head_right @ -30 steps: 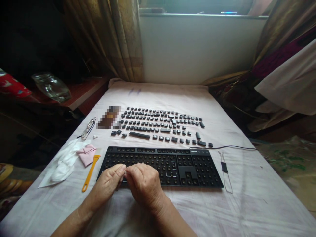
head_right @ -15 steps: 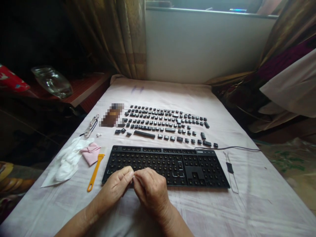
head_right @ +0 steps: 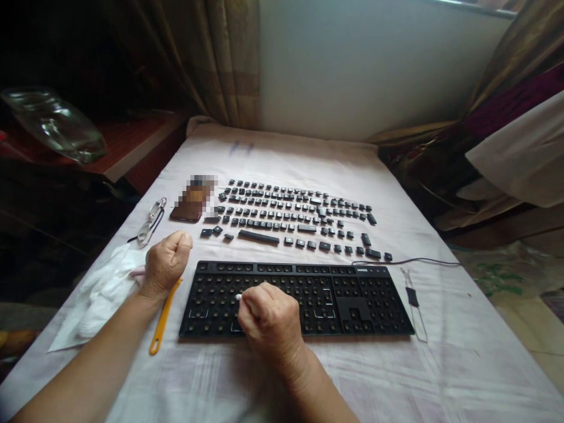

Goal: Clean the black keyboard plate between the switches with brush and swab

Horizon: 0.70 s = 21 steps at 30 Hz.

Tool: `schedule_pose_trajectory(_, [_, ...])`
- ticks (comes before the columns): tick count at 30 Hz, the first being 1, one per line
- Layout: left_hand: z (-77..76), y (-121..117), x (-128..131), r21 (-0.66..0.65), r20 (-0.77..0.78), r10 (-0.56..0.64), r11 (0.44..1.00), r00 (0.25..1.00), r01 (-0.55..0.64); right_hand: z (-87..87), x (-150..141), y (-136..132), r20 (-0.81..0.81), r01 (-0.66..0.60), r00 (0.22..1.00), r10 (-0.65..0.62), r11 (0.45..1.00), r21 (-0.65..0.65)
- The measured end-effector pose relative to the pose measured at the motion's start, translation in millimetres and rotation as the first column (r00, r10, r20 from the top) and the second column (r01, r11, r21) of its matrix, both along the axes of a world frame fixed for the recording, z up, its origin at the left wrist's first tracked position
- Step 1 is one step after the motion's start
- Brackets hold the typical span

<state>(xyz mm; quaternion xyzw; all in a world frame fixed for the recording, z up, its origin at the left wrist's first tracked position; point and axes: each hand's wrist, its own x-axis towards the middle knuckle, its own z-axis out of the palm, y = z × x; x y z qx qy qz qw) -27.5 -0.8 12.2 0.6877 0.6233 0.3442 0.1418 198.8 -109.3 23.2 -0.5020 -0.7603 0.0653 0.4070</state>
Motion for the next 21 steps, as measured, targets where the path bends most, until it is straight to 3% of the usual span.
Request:
schedule_pose_trajectory(5, [-18.0, 3.6, -0.1, 0.043, -0.058, -0.006, 0.999, 0.998, 0.008, -7.7, -15.2, 11.4, 0.076, 0.005, 0.997, -0.002, 0.999, -0.045])
schedule_pose_trajectory(21, [-17.9, -1.2, -0.8, -0.04, -0.097, -0.072, 0.997, 0.993, 0.069, -10.6, -35.3, 24.5, 0.318, -0.008, 0.948, 0.009, 1.0, -0.004])
